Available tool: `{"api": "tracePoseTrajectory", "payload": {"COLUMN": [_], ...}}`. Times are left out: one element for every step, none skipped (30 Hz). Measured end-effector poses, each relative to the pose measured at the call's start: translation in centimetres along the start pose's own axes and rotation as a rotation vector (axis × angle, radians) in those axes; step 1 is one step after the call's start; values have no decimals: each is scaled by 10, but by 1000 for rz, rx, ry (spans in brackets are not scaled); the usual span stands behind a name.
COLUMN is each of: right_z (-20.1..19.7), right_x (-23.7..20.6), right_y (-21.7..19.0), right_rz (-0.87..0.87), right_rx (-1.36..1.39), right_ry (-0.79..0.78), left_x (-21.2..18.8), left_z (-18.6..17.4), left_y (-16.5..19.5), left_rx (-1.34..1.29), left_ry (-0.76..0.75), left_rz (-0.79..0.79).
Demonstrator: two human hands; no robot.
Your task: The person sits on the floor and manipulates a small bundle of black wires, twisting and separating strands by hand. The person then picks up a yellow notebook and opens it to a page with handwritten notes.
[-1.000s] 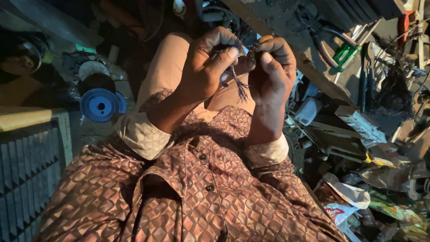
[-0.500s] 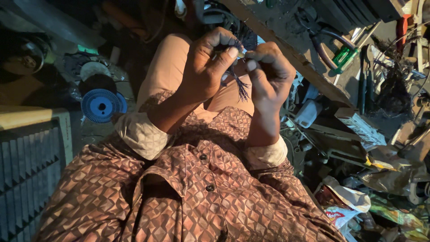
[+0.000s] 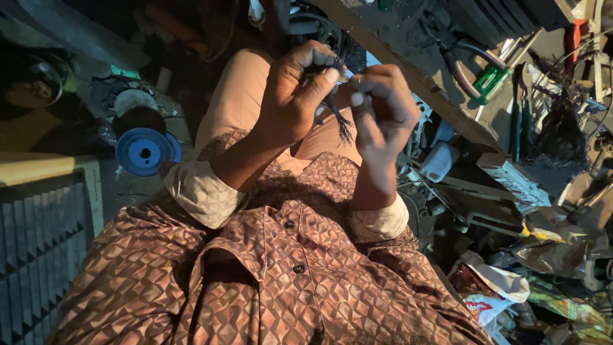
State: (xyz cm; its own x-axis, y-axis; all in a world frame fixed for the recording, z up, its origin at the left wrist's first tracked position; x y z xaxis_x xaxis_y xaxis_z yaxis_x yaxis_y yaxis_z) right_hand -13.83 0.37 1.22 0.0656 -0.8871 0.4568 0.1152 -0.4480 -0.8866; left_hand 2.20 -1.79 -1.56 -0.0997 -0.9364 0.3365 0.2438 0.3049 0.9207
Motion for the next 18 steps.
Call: {"api": "tracePoseTrajectory", "payload": {"right_z": [0,0,0,-2,-3,-4,-4,-5,-5,-3,-1,1,1,2,3,3,3,3], "right_x": [0,0,0,1,2,3,3,3,3,2,2,1,0,-1,-2,-2,-1,0], "right_y": [-1,-3,-4,-3,-2,-1,0,0,0,-1,-2,-3,-4,-5,-5,-7,-8,-9], "right_rz": [-41,-81,-121,-99,-77,-56,-53,-51,-49,-65,-80,-97,-90,-82,-71,-85,-99,-114], "right_rx": [-71,-142,-214,-136,-58,21,77,132,187,105,24,-59,-99,-136,-172,-185,-198,-214], "right_ry": [-32,-65,-96,-45,7,57,101,144,187,138,89,41,12,-18,-50,-45,-38,-30], "left_x": [0,0,0,0,0,1,1,1,2,2,2,1,1,0,0,-1,-1,-1], "left_z": [0,-1,0,0,1,1,1,0,0,0,0,0,0,0,-1,-1,-1,-1], "left_y": [0,-1,-1,-2,-3,-3,-4,-5,-6,-6,-6,-7,-7,-7,-6,-7,-7,-7], "left_rx": [-2,-4,-8,-13,-20,-25,-37,-48,-60,-57,-54,-51,-58,-63,-67,-69,-72,-76], "left_ry": [-1,-2,-4,-6,-8,-9,-9,-10,-10,-8,-6,-6,-12,-15,-17,-16,-17,-21], "left_rz": [-9,-18,-29,-37,-46,-53,-64,-75,-86,-78,-70,-61,-51,-41,-34,-43,-51,-58]}}
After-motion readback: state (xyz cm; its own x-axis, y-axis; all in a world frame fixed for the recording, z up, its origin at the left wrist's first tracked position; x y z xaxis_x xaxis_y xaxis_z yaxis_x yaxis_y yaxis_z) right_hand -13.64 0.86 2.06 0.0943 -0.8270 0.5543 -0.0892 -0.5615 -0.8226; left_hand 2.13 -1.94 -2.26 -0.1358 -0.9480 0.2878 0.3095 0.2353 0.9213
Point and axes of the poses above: each hand's wrist, its own x-axis towards the middle knuckle, its own z-axis out of the palm, y = z × x, the point moved 3 cm from there along x, towards the middle knuckle, and after that the axes turned 11 degrees about x, right-handed, at the moved point
